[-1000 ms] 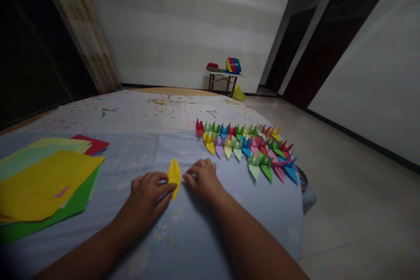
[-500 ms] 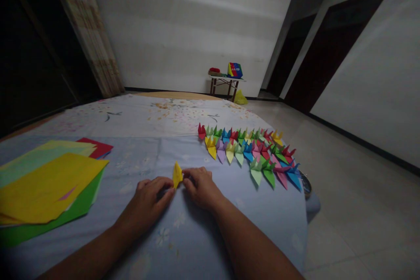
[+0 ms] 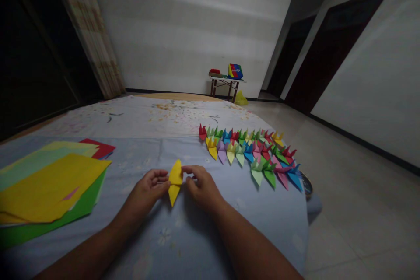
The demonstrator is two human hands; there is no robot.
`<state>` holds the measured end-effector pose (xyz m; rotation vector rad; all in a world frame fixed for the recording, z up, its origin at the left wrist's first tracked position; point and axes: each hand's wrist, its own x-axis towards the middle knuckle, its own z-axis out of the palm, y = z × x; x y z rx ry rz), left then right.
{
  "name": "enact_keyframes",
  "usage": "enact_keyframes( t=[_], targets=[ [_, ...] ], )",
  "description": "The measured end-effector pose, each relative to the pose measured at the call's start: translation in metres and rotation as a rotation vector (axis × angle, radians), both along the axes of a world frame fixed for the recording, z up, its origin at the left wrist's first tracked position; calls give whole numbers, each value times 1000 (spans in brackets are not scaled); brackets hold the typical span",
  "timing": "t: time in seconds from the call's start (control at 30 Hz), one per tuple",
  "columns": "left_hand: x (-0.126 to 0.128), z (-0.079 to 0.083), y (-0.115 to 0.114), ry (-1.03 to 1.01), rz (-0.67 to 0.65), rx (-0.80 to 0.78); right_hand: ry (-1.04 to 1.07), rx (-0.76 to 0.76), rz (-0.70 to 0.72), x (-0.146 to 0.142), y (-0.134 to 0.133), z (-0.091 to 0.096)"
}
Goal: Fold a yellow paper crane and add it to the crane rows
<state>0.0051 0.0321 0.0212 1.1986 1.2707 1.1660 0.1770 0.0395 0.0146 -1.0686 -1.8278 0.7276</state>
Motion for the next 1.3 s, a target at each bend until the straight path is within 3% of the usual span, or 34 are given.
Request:
enact_keyframes(
  t=[0.1, 0.27, 0.53, 0.7, 1.3],
  targets=[
    [3, 3, -2, -49, -1, -78, 79, -140, -107, -1, 3, -2],
    [6, 2, -6, 14, -94, -78, 137, -322, 2, -4, 4, -11],
    [-2, 2, -9, 677, -186, 319, -270, -176, -100, -3, 1, -7],
    [-3, -2, -6, 935, -212, 480, -439, -41, -136, -1, 1, -5],
    [-1, -7, -6, 1002, -146, 480, -489, -42, -162, 2, 5, -7]
  ],
)
